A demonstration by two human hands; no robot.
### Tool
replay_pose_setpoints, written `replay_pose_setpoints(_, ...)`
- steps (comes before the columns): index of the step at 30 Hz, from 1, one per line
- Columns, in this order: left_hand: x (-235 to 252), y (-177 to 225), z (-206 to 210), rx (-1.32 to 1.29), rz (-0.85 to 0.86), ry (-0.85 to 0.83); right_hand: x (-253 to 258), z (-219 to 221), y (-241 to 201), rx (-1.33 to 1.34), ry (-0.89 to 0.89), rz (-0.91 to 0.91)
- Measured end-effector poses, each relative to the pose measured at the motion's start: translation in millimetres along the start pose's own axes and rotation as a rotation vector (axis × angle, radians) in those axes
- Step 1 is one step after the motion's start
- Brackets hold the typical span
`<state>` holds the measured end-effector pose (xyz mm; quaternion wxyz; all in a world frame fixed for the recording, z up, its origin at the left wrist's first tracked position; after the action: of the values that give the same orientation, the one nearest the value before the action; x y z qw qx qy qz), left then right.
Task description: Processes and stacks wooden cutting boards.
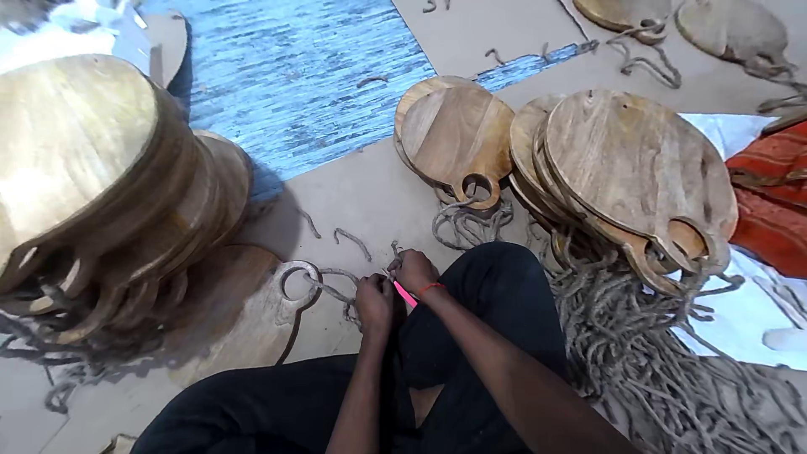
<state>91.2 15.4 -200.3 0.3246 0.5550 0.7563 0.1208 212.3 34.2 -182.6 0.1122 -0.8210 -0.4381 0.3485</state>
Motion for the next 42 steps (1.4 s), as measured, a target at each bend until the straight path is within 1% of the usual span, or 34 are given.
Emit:
replay_pose_setpoints(2, 0, -1, 2, 0.016, 0.013, 0.027, 16, 11, 8, -0.005, -0.049, 0.027)
replay_pose_setpoints(4, -1, 2, -1, 0.013, 0.036, 0.051, 20, 13, 9, 0.025, -0.046, 0.035)
replay_pose_setpoints(6, -4, 3, -5, 0.022, 0.047, 0.03, 16, 14, 10, 0.029, -0.054, 0.037)
replay_pose_setpoints(9, -3, 2, -7, 0.057, 0.045, -0.009, 14, 11, 8, -0.047, -0.1, 0.028)
replay_pose_setpoints(11, 1, 3, -9, 0.062, 0.035, 0.017, 15, 12, 1, -0.051, -0.084, 0.003)
replay_pose_setpoints(15, -1, 12, -13, 0.091, 0.039, 0.079, 14, 21, -4, 0.058, 0.039, -0.043)
replay_pose_setpoints(18, 2, 3, -11, 0.09, 0.069, 0.085, 15, 20, -2, 0.065, -0.01, -0.02)
replay_pose_setpoints(20, -2, -2, -10, 0.078, 0.049, 0.072, 8, 18, 1, 0.058, -0.017, -0.019)
replay_pose_setpoints(24, -2, 1, -4, 0.073, 0.058, 0.062, 12, 13, 2, -0.047, -0.065, 0.046)
replay_pose_setpoints(26, -1, 4, -4, 0.081, 0.072, 0.09, 16, 15, -1, -0.054, -0.048, 0.021)
replay_pose_setpoints(28, -1, 7, -5, 0.102, 0.076, 0.104, 12, 16, -5, -0.038, 0.012, -0.012)
replay_pose_setpoints(30, 4, 4, -3, 0.065, 0.1, 0.122, 10, 13, -5, -0.021, 0.063, -0.048)
replay_pose_setpoints(31, 6, -2, -3, 0.041, 0.106, 0.119, 12, 12, -2, -0.026, 0.041, -0.028)
replay_pose_setpoints(34, 8, -12, -7, -0.102, 0.043, 0.082, 23, 11, 6, 0.141, 0.054, 0.021)
replay_pose_setpoints(36, 8, -16, -7, -0.254, -0.012, 0.069, 28, 7, 10, 0.3, 0.116, 0.024)
replay_pose_setpoints(38, 8, -16, -10, -0.409, -0.029, 0.062, 30, 2, 9, 0.445, 0.141, 0.018)
replay_pose_setpoints(40, 1, -13, -20, -0.512, -0.035, 0.05, 22, -2, 10, 0.624, 0.118, 0.017)
replay_pose_setpoints(42, -4, -9, -29, -0.56, -0.007, 0.047, -3, -24, 9, 0.833, 0.095, -0.003)
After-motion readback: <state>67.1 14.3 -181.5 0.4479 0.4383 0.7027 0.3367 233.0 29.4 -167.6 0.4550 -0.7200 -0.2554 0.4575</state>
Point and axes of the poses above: each hand's wrist, its own x-axis towards the middle knuckle, its own z-axis out of the palm, y = z × x, the point moved 5 cm from there along x, towards the middle knuckle, and after that the axes turned 15 degrees about y, right-handed, at the moved point
